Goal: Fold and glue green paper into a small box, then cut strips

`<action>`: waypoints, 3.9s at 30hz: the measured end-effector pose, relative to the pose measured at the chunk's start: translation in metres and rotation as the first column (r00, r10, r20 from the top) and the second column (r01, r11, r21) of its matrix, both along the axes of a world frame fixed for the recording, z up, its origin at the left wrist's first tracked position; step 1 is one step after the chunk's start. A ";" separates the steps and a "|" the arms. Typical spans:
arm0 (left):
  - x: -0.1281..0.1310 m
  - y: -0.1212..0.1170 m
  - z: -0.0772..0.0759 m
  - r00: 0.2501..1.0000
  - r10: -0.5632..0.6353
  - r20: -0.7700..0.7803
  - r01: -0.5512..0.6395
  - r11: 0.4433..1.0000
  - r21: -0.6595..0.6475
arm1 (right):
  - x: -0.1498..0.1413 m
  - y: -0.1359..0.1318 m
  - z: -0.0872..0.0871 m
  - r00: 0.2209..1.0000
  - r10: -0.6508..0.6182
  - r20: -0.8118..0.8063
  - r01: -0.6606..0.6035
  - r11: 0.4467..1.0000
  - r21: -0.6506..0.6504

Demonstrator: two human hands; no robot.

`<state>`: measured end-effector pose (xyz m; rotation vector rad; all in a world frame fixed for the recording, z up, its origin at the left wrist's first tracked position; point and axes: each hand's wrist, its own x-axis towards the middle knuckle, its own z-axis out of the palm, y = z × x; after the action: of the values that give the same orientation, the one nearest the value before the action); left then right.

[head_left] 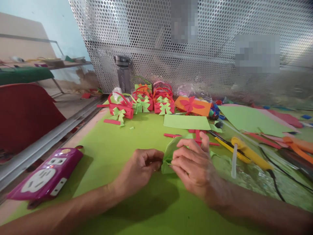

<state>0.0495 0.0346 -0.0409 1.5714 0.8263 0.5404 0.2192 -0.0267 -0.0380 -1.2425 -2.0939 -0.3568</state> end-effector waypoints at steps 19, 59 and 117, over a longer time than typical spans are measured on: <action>-0.002 0.001 0.002 0.963 -0.058 -0.264 0.153 0.922 0.356 | 0.004 -0.004 0.000 0.999 0.051 -0.008 -0.051 0.998 0.027; 0.006 -0.007 -0.013 0.999 0.043 -0.027 -0.042 0.999 0.025 | -0.003 0.005 0.003 0.999 -0.053 -0.004 0.053 0.998 -0.037; 0.005 -0.005 -0.006 0.994 0.108 0.032 -0.107 0.809 0.578 | -0.001 0.010 0.004 0.996 -0.073 -0.044 0.073 0.997 0.001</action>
<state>0.0544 0.0293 -0.0468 2.0894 0.7952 0.9401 0.2180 -0.0169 -0.0339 -1.3162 -2.0145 -0.3620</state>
